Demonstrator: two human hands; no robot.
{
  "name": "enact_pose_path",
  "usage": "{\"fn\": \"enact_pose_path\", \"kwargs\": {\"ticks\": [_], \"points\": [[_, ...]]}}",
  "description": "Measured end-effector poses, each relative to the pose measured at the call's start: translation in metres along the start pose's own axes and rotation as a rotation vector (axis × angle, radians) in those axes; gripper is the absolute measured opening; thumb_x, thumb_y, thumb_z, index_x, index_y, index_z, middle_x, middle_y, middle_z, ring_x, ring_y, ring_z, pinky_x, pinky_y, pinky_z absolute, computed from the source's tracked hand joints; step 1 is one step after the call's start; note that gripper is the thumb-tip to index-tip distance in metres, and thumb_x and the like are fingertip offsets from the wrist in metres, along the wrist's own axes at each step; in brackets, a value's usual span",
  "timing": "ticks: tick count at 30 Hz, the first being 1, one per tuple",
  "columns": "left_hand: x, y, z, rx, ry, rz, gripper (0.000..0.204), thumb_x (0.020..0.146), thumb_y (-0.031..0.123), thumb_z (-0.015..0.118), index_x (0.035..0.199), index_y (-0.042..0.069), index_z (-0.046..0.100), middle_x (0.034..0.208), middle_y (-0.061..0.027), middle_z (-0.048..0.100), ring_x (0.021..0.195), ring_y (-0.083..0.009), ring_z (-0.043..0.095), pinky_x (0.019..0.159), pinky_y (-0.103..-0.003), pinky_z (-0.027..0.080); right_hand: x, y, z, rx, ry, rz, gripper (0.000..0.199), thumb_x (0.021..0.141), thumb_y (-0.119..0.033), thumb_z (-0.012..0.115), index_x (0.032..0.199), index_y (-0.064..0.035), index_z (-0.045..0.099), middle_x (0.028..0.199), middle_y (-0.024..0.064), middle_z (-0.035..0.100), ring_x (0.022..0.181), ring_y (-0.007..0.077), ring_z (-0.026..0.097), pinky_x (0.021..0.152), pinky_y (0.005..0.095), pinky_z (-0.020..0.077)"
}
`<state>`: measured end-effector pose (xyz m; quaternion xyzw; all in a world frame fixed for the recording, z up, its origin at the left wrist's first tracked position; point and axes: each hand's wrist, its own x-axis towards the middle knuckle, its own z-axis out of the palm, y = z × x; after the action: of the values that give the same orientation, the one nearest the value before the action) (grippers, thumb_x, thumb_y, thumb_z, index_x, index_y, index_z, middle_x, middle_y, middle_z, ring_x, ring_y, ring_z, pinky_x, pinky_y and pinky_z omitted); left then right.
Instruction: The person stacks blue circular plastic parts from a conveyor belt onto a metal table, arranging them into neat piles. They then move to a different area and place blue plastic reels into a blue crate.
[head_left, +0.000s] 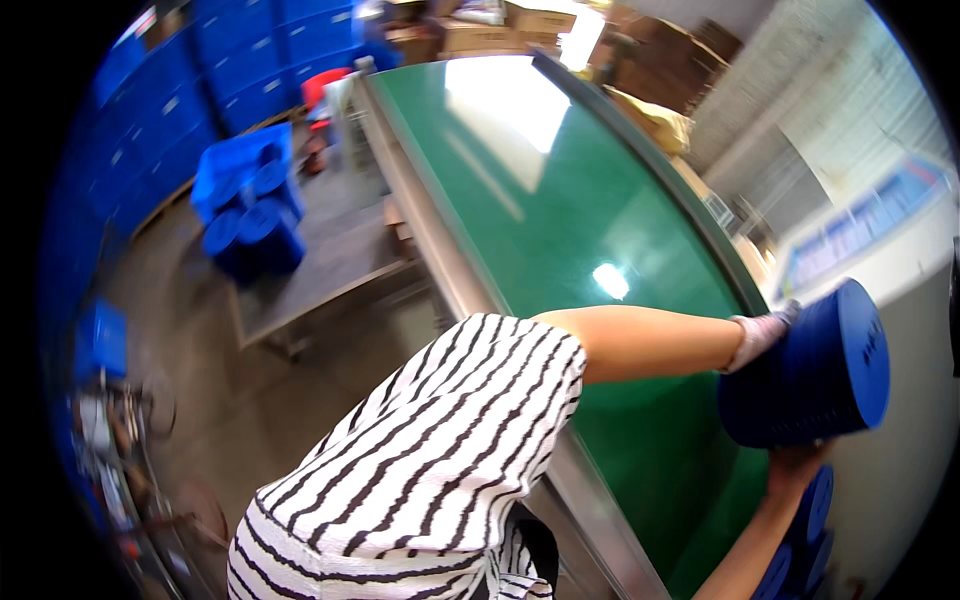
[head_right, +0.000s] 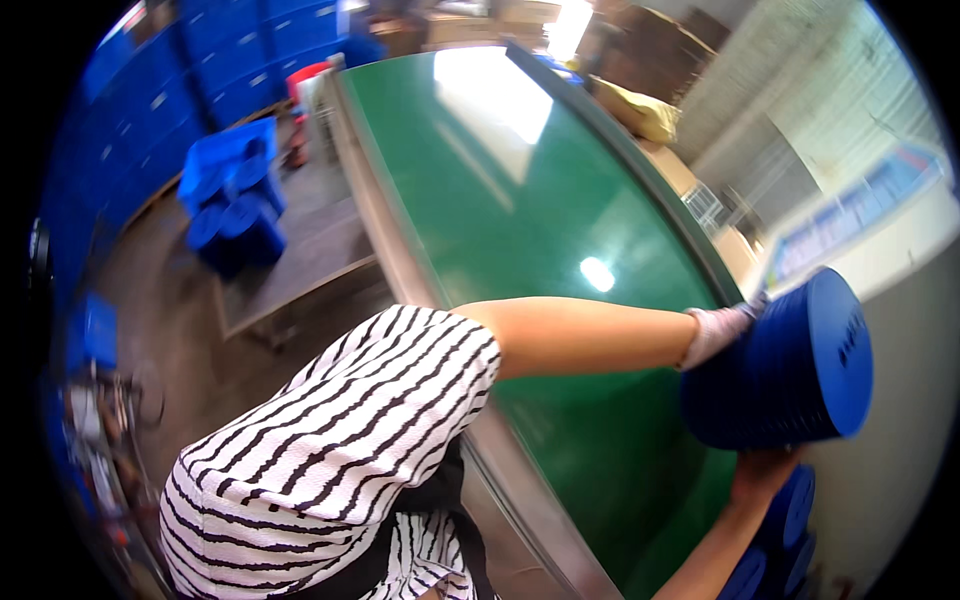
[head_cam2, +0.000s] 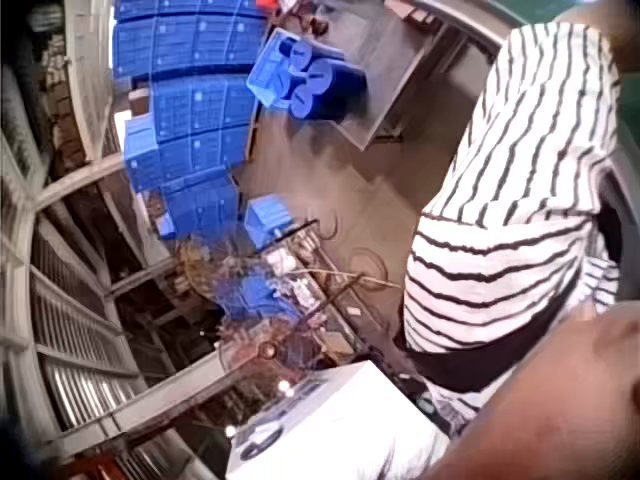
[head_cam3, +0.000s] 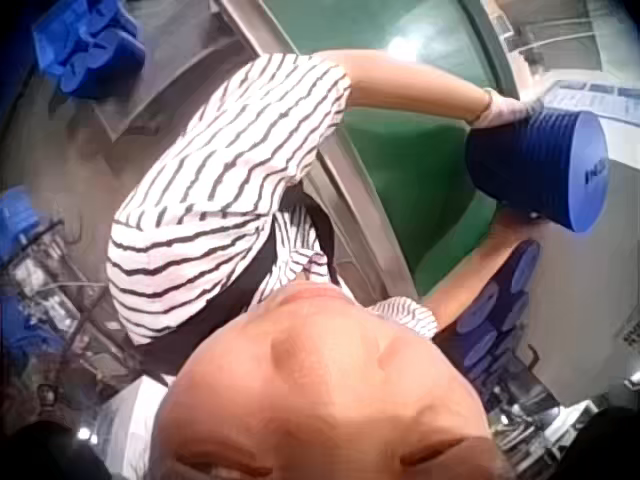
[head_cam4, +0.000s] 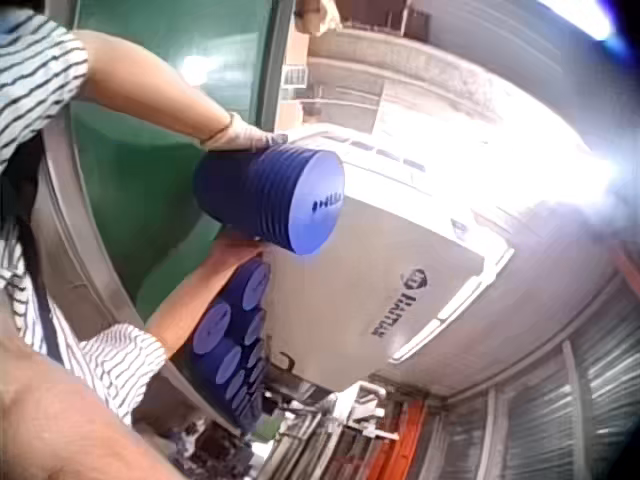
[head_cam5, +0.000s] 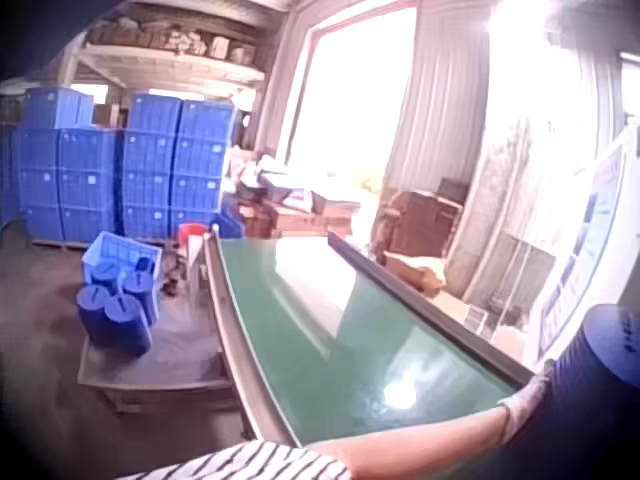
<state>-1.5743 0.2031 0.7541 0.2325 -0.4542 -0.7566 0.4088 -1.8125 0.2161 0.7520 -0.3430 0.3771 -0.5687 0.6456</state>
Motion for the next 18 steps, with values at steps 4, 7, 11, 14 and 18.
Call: {"fn": "enact_pose_path", "kwargs": {"ticks": [4,7,11,14,18], "points": [[-0.086,0.014,-0.054,-1.057,-0.093,0.329,0.077,0.085,0.061,0.019,0.141,0.009,0.02,0.146,-0.0092,0.02,0.133,-0.0264,0.022,0.108,-0.04,0.018,-0.081,0.037,0.121,-0.055,-0.26,0.036,0.062,0.09,-0.055,0.034,0.137,-0.0144,0.031,0.143,0.0082,0.028,0.13,0.0293,0.027,0.104,0.0508,0.0198],[-0.223,0.055,-0.024,-2.429,-0.48,0.718,0.08,0.084,0.064,0.018,0.142,0.009,0.014,0.146,-0.0124,0.017,0.134,-0.0273,0.018,0.109,-0.038,0.012,-0.117,0.058,0.192,0.032,-0.443,0.138,0.07,0.087,-0.055,0.039,0.139,-0.0105,0.027,0.146,0.0104,0.022,0.133,0.0321,0.02,0.104,0.0561,0.0154],[-0.396,0.053,-0.043,-0.785,0.199,0.777,0.078,0.085,0.062,0.02,0.14,0.007,0.016,0.144,-0.0125,0.021,0.132,-0.0264,0.021,0.108,-0.037,0.014,-0.173,0.136,0.299,0.154,-0.607,0.382,0.065,0.086,-0.051,0.042,0.136,-0.0095,0.033,0.142,0.0125,0.029,0.131,0.0335,0.025,0.103,0.0572,0.0189],[-0.51,0.041,-0.053,-0.221,0.571,0.767,0.077,0.086,0.061,0.022,0.139,0.006,0.019,0.143,-0.0125,0.023,0.131,-0.0258,0.023,0.108,-0.036,0.015,-0.209,0.212,0.363,0.142,-0.826,0.429,0.063,0.086,-0.05,0.042,0.134,-0.0095,0.036,0.141,0.0118,0.031,0.129,0.0327,0.028,0.103,0.0563,0.0216],[-0.652,0.004,-0.074,-0.105,0.881,0.836,0.075,0.087,0.059,0.025,0.138,0.004,0.021,0.141,-0.0126,0.027,0.13,-0.025,0.025,0.107,-0.034,0.017,-0.279,0.317,0.446,0.136,-1.098,0.591,0.063,0.087,-0.05,0.04,0.135,-0.0092,0.034,0.141,0.01,0.031,0.13,0.0307,0.028,0.106,0.0502,0.0194]]}}
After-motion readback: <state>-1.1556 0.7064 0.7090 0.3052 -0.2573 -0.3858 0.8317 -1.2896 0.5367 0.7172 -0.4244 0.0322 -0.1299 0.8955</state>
